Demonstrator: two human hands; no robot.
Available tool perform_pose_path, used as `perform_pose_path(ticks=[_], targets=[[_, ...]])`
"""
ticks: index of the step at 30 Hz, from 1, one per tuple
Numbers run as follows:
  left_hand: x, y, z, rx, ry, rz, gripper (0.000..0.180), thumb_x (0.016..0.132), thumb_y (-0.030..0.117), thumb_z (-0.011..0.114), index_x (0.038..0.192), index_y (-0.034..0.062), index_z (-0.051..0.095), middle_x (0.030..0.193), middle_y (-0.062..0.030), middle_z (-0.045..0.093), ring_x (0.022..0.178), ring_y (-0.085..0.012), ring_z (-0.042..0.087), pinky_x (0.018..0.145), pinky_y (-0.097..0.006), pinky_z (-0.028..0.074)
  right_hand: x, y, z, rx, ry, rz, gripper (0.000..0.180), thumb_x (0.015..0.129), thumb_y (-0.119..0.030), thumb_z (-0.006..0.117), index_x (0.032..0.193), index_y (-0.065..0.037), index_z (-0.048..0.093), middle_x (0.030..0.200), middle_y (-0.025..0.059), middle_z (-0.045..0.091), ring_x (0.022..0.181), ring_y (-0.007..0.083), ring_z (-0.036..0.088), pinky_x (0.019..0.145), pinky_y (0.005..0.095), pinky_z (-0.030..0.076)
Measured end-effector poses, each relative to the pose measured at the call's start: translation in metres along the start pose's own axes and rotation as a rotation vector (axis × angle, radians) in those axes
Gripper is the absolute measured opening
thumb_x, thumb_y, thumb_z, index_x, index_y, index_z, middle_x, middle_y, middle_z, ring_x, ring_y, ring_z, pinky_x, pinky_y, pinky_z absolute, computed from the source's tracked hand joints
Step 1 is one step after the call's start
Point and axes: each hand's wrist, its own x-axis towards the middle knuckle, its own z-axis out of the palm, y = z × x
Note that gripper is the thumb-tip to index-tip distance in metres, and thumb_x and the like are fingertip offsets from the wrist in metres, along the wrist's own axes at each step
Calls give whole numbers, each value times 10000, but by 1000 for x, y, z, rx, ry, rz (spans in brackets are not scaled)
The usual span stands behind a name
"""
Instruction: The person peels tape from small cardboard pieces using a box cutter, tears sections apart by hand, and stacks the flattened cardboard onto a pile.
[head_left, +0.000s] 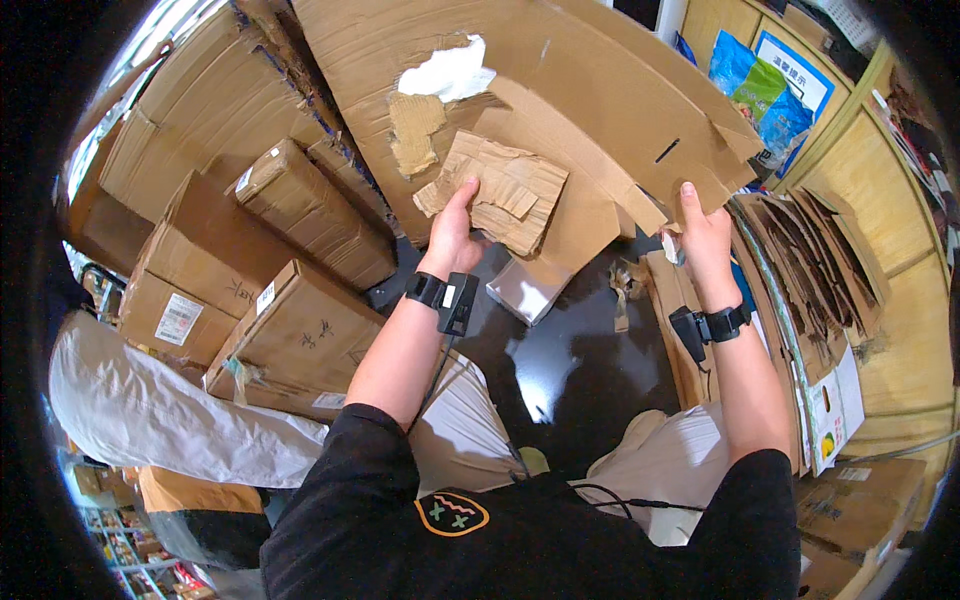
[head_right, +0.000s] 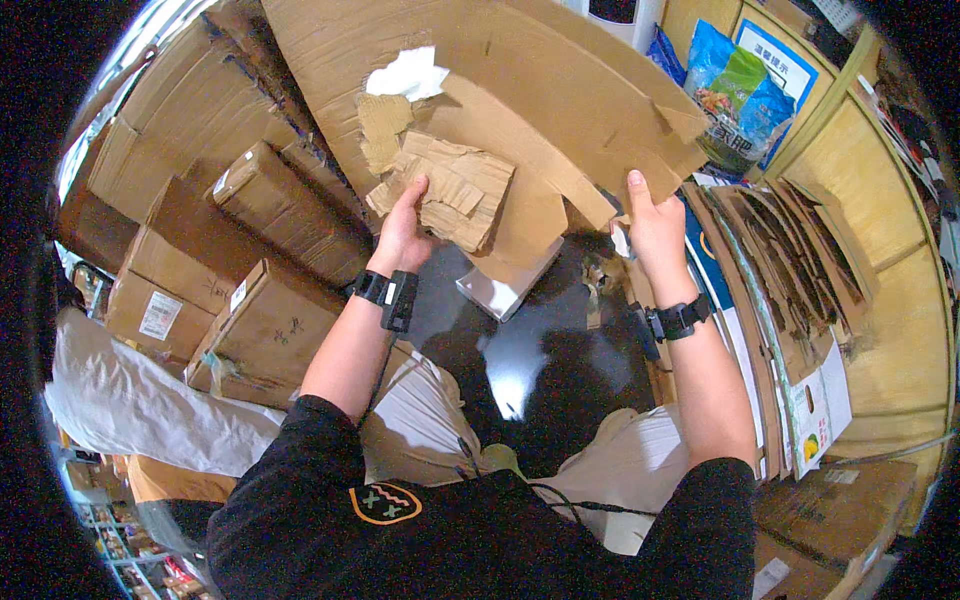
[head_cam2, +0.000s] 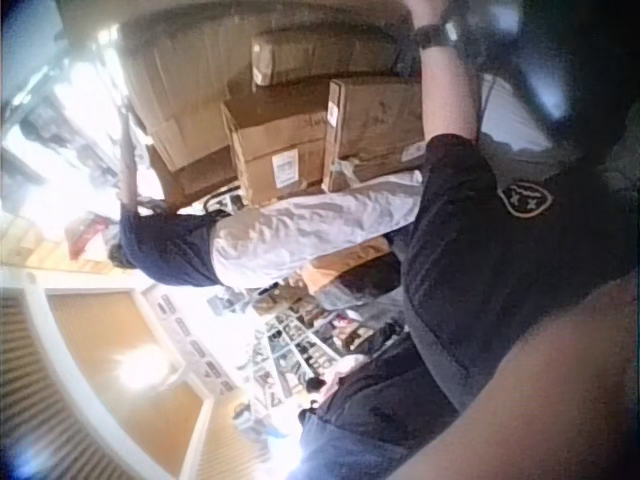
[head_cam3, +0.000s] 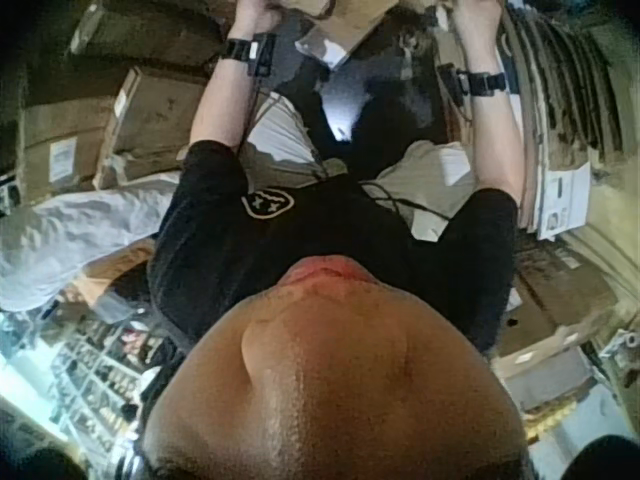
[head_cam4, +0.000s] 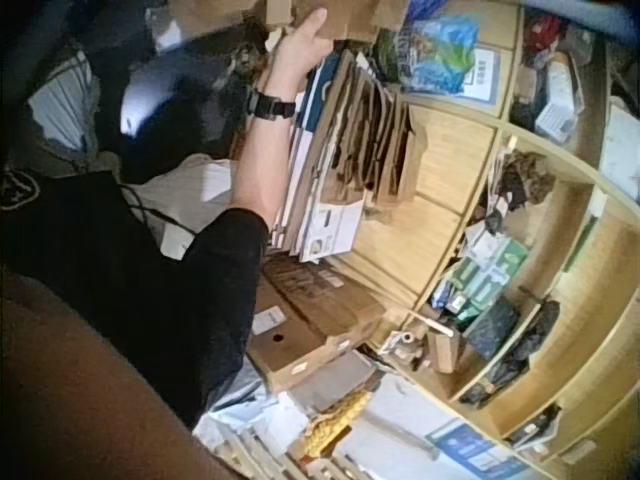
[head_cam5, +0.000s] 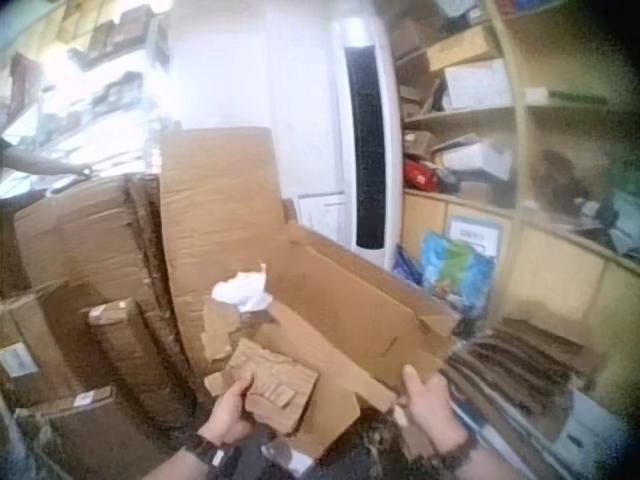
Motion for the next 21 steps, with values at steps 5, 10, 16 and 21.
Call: perform_pose_path(ticks=[5, 10, 16, 21], targets=[[5, 3, -4, -73, -196, -118, 435, 957, 268, 578, 1333, 73, 479, 1303, -88, 570, 1196, -263, 545, 1030, -462, 430, -4, -21, 0, 319, -165, 232, 359, 981, -271, 536, 1254, -41, 491, 1037, 109, 653, 684, 172, 665, 493, 272, 569], [18, 5, -15, -32, -274, -120, 433, 935, 233, 628, 1300, 37, 500, 1241, -100, 601, 1111, -257, 597, 963, -421, 496, -8, -26, -3, 196, -182, 207, 363, 972, -308, 557, 1200, -26, 529, 979, 98, 654, 590, 157, 619, 517, 279, 555], [5, 5, 0, 375, -58, 115, 447, 883, 134, 694, 1264, -19, 517, 1198, -124, 614, 1045, -212, 626, 869, -347, 540, -14, -16, -6, -303, -268, 22, 311, 958, -234, 582, 1187, -24, 587, 933, 81, 691, 697, 148, 636, 594, 314, 544], [0, 3, 4, 781, 150, 559, 671, 802, 106, 767, 1341, -46, 396, 1204, -187, 600, 1061, -255, 611, 876, -322, 516, -44, -33, 19, -1035, -576, -918, 623, 733, -3, 584, 1306, -245, 556, 1278, -17, 609, 641, 235, 609, 610, 354, 515]])
